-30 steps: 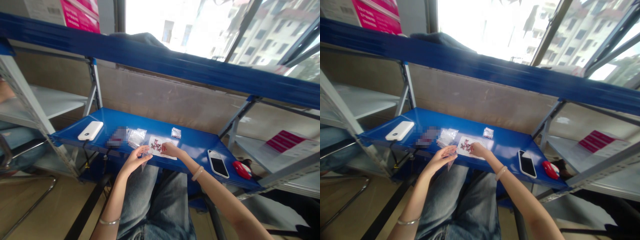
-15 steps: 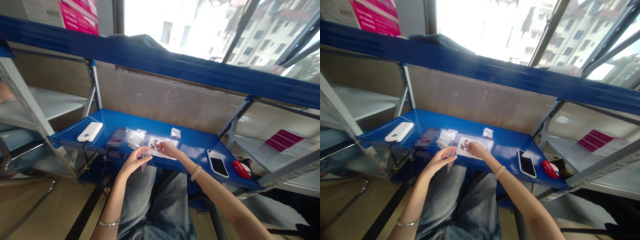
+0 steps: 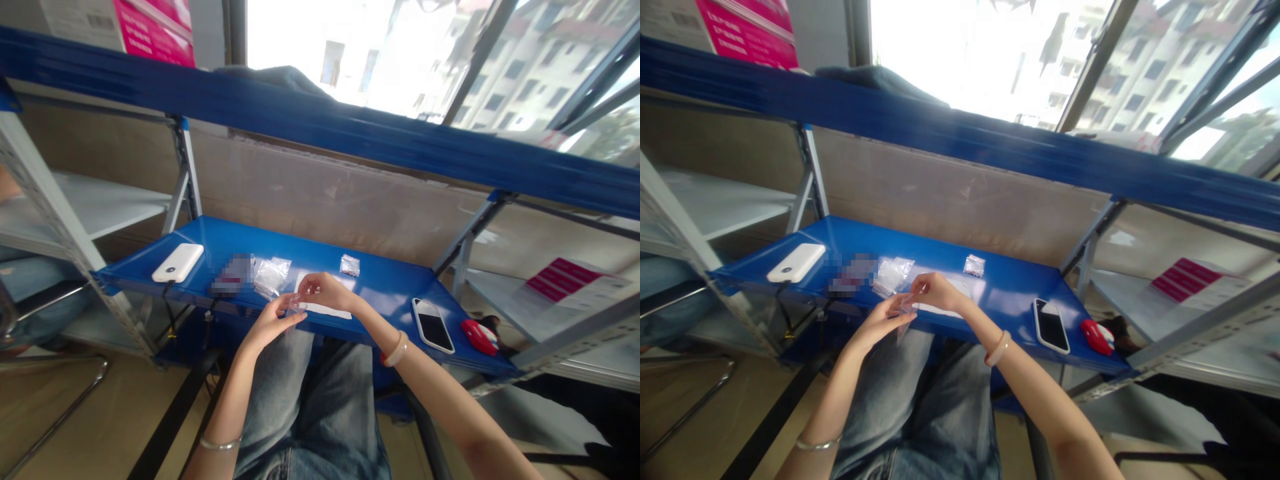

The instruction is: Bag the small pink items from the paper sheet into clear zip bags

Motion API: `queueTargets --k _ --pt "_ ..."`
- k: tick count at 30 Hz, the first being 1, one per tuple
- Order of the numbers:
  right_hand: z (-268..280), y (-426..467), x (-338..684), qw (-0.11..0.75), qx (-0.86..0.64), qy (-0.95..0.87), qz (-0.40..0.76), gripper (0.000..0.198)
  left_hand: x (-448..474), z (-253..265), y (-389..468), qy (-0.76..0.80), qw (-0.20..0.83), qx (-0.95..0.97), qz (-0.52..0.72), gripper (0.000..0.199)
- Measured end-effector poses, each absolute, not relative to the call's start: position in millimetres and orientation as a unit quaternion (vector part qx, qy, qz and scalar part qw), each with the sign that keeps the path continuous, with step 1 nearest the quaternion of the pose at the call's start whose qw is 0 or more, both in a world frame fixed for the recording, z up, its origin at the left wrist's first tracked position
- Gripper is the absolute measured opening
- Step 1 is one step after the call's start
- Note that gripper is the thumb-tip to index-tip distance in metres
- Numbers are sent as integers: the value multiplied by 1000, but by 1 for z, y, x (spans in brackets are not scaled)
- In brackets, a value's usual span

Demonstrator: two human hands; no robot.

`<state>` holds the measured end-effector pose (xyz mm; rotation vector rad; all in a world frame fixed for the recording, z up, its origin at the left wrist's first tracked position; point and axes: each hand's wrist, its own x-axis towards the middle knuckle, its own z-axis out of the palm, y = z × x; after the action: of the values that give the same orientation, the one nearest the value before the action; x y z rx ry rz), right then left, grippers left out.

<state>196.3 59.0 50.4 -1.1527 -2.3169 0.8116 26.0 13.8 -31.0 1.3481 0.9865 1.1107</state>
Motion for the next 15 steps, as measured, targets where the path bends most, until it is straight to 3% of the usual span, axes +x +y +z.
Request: queueTargets --k 7,15 --pt "29 88 192 148 -596 -778 132 15 21 -32 17 411 541 559 476 51" --pt "-6 108 181 98 -649 -748 104 15 15 -33 19 410 536 554 488 52"
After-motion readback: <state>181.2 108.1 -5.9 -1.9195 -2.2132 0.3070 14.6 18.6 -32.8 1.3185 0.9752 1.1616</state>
